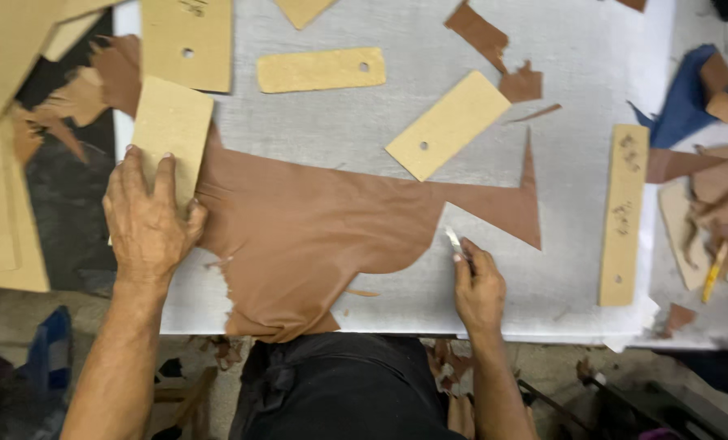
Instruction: The person uses a utility knife to cut brown leather pieces following cardboard templates on a worktable. The person repeatedly positions templates, cuts around them, removes the cut leather pieces, and repositions templates to continue cutting.
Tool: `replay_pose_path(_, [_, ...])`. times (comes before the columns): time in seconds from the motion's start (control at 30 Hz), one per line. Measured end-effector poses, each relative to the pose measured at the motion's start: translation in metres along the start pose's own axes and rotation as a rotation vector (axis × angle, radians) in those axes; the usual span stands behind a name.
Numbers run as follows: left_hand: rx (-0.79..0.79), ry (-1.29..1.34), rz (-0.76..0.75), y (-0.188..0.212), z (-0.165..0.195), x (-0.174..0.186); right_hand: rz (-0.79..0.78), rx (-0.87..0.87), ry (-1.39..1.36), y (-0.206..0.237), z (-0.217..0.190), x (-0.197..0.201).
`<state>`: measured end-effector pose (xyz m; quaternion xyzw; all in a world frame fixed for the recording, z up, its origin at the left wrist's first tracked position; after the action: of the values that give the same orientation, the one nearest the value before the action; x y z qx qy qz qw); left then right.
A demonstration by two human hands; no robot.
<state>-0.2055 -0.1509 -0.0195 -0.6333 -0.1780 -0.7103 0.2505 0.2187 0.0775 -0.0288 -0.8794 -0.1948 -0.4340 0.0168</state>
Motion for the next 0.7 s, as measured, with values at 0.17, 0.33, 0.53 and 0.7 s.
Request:
replay_pose_path(0.17, [-0.040,0.101,-0.075,0.005,-0.058,0.026,0.076,0.276,0.118,-0.025,-0.046,-0.010])
replay_pose_path(0.33, [0.060,-0.088,0.054,0.019,-0.101,0.032,-0.057,0.679,0.450,-0.105,-0.091,-0.068])
replay_pose_path(0.53, [0.154,0.179,0.085,0.050,-0.099,0.024,0.304,0.555,0.521,-0.195,-0.055,-0.016])
replay_pose_path(0.7, [-0.160,0.239,-0.161,0.067,-0.007,-0.025,0.107,0.137,0.472,-0.166,0.037,0.040])
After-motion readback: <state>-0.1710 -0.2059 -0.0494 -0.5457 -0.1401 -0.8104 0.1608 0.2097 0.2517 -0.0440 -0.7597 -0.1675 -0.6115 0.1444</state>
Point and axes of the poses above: each hand's wrist, its own y-axis away from the middle knuckle, its own x-axis out of the back of the hand, z = x × y, the point moved 6 cm from there along -y, towards the middle knuckle, and after that the axes turned 2 degrees about -z, right-handed, at the moved point
